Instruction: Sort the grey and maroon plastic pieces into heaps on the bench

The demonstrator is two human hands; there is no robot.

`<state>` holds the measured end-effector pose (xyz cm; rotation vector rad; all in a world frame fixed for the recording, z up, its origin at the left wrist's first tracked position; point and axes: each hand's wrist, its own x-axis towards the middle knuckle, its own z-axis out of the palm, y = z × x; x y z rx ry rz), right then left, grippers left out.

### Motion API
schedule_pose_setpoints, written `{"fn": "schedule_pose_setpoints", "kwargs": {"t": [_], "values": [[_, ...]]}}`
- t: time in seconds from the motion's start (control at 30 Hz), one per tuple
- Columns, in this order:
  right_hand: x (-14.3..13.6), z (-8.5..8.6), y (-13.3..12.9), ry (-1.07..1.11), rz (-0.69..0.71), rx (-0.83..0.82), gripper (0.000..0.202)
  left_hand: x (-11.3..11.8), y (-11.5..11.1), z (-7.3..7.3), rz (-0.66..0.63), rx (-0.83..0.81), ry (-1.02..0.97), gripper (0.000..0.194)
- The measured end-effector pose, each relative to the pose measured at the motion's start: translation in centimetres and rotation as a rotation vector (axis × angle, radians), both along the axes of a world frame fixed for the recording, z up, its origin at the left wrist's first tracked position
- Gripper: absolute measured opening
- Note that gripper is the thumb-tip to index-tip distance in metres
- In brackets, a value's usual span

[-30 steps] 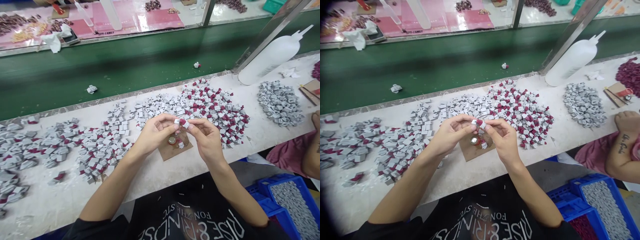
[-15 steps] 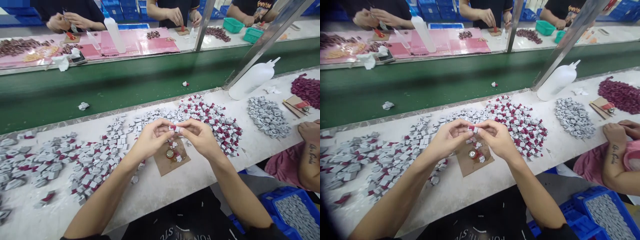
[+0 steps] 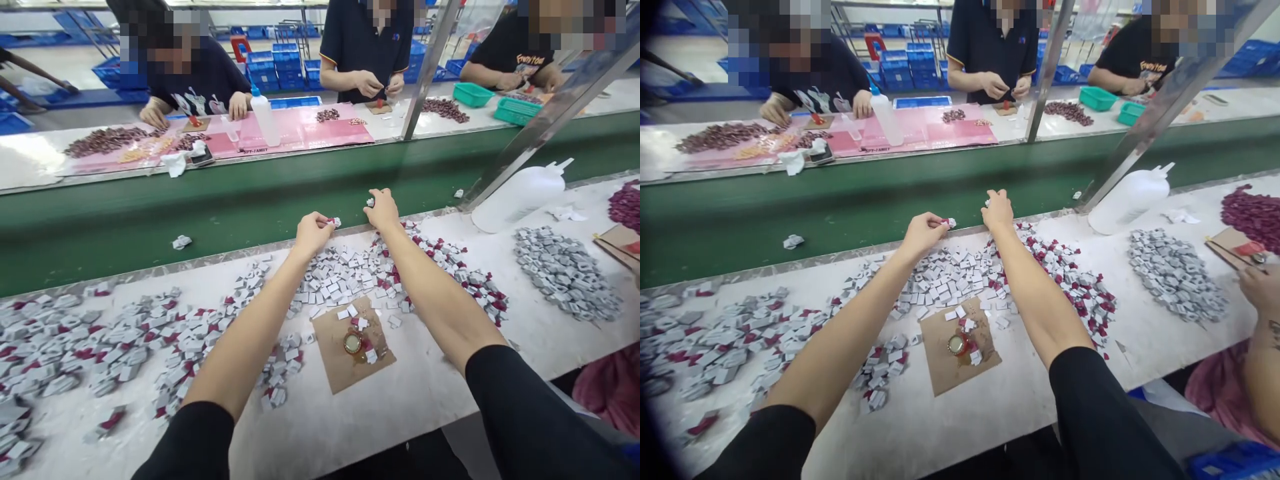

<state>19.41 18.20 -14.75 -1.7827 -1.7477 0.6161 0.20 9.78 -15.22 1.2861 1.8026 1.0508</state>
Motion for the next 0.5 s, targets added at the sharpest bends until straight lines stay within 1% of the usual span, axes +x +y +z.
{"fn": "schedule_pose_setpoints", "kwargs": {"t": [0.07,0.17,0.27,0.33,0.4,0.43,0.5], "values": [[0.0,-0.2,0.4,0.036,0.038,-0.009,0.048,0.6,1.2,-0.5,0.016,-0.003,0.016,0.024],[0.1,0.0,0.4,0.127,0.077,-0.031,0.029,1.4,2.6,-0.9,0.027,-0.017,0.023,0.027],[0.1,0.7,-0.9,0.277,0.118,-0.061,0.019,1.8,3.1,-0.7,0.039,-0.012,0.031,0.025],[0.5,1.3,-2.7,0.381,0.147,-0.070,0.017,1.9,2.6,-0.1,0.055,0.024,0.047,0.018],[1.1,1.9,-5.2,0.532,0.184,-0.078,0.018,2.1,1.3,0.7,0.046,0.125,0.057,0.018],[1.5,2.2,-6.7,0.651,0.210,-0.086,0.024,2.2,0.3,1.2,0.006,0.201,0.036,0.020],[2.3,2.8,-9.7,0.929,0.261,-0.104,0.045,2.8,-2.2,2.3,-0.158,0.356,-0.061,0.022]]}}
